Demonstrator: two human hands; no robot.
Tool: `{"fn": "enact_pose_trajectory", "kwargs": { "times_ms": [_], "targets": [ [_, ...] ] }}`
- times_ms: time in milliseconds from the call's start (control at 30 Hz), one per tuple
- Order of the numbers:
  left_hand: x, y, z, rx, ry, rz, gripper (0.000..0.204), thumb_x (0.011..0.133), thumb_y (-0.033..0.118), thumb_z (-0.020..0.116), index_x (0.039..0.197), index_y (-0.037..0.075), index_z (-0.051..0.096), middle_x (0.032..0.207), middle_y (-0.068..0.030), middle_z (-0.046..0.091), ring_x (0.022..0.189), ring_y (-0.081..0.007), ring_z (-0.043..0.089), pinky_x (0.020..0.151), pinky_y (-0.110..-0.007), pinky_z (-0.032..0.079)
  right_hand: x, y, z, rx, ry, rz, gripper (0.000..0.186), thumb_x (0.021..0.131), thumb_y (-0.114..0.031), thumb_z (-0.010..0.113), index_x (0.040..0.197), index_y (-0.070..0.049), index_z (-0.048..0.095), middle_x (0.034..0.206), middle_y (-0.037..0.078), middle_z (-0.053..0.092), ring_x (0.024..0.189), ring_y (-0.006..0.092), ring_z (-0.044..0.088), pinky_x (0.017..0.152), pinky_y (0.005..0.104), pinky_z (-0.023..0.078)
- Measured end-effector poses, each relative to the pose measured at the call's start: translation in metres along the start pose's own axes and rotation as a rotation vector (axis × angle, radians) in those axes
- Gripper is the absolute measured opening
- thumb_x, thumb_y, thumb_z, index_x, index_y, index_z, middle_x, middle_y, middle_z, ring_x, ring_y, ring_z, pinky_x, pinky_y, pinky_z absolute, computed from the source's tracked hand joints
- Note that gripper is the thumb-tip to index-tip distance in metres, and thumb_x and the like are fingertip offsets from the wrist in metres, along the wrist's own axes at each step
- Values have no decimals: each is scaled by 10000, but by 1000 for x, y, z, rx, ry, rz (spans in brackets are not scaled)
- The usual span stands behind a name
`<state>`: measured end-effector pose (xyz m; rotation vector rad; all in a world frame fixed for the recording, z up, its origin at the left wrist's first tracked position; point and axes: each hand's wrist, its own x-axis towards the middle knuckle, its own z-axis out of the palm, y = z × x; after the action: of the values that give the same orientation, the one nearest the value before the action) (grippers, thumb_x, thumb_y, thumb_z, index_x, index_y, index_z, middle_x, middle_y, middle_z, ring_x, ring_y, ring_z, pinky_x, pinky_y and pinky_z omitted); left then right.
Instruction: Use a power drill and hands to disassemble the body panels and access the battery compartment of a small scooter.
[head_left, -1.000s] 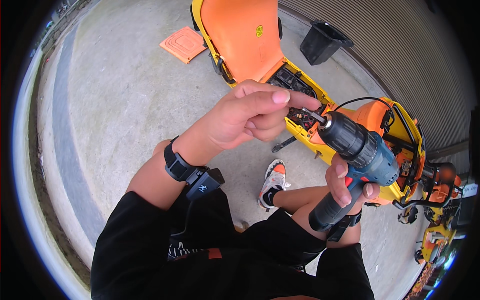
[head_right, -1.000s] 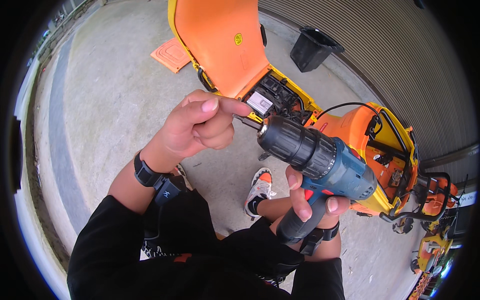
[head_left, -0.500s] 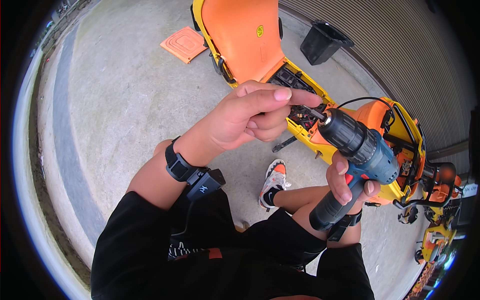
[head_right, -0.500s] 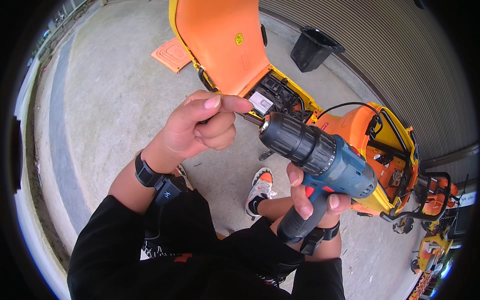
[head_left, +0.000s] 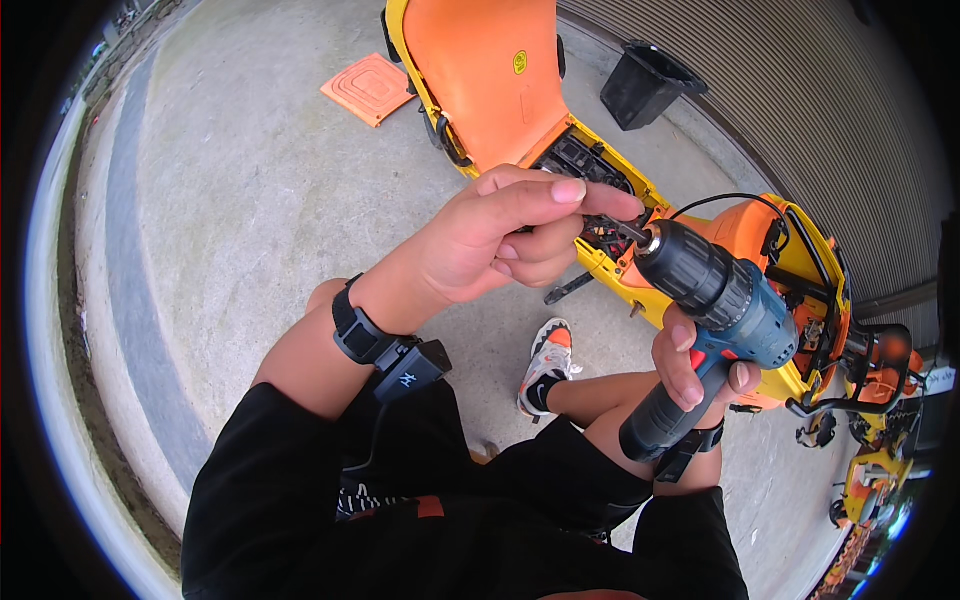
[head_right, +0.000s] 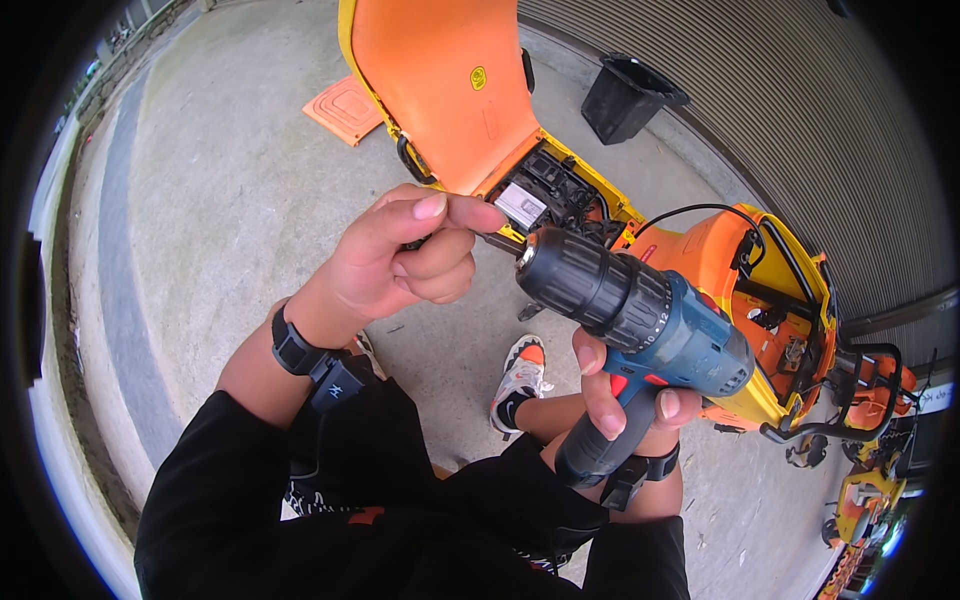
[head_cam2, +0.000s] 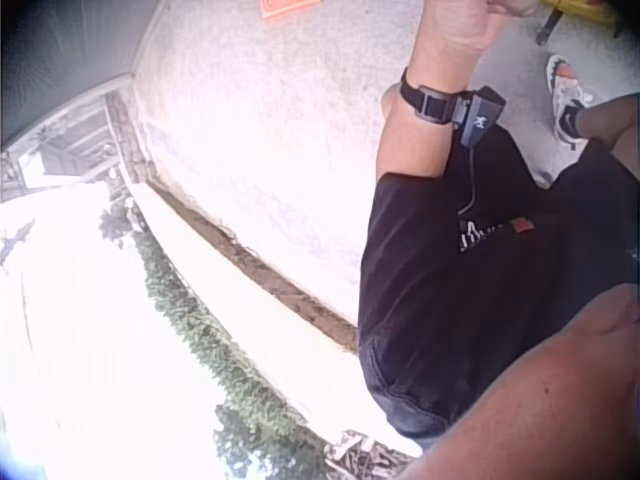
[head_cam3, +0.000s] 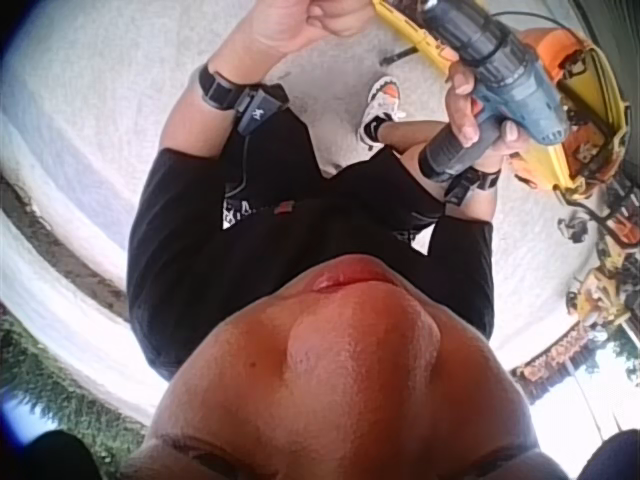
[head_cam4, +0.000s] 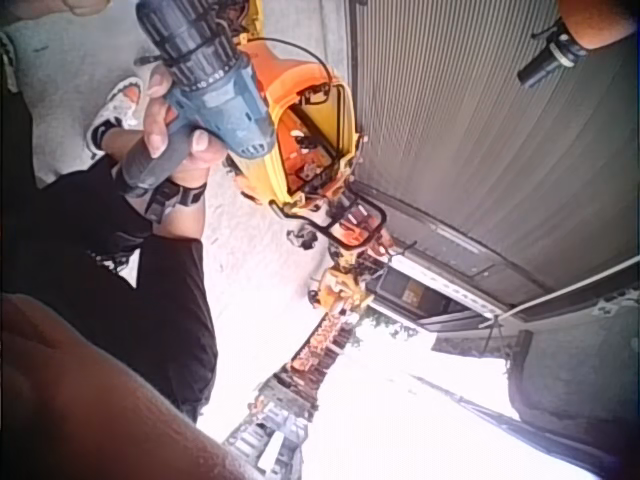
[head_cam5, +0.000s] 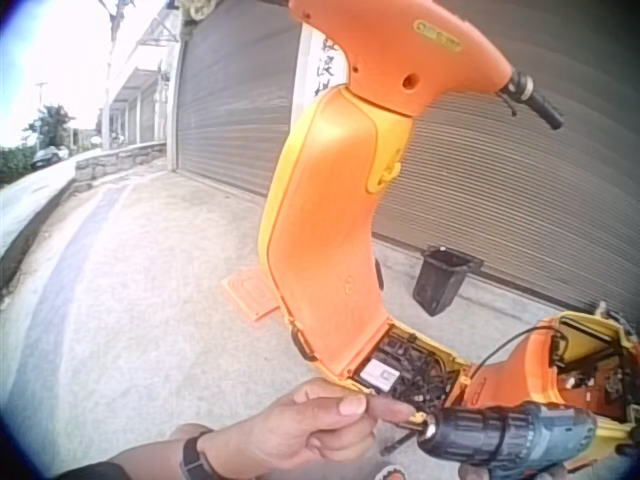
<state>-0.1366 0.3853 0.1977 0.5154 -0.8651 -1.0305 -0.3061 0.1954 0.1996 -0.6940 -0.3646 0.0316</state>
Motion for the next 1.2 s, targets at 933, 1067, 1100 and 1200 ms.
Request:
{"fn": "enact_pose_trajectory", "kwargs": {
  "times_ms": [933,1067,1100,1200],
  "targets": [
    [22,-17,11,336,293,108,548,921,431,481,1277,15,477,575,83,287,495,-23,243,475,-206,205,16,41,-13,692,90,80,681,770,-182,674,1331,-19,324,1223,203,498,808,241,632,514,244,563],
    [24,-15,9,330,320,125,564,946,483,376,1236,21,518,540,79,262,471,-35,206,456,-227,184,15,40,-14,583,92,86,704,782,-218,656,1352,-27,290,1192,214,516,673,195,618,484,228,537],
    [24,-15,9,329,322,120,564,946,483,376,1236,21,518,540,79,262,471,-35,206,456,-227,184,16,39,-15,537,96,82,711,782,-217,653,1358,-30,281,1185,218,517,649,183,613,480,225,533],
    [24,-15,8,291,320,114,585,950,505,336,1187,16,551,523,75,251,458,-38,200,448,-228,177,19,38,-17,505,64,83,710,782,-221,648,1358,-28,282,1166,214,521,608,165,597,467,218,520]
  ]
}}
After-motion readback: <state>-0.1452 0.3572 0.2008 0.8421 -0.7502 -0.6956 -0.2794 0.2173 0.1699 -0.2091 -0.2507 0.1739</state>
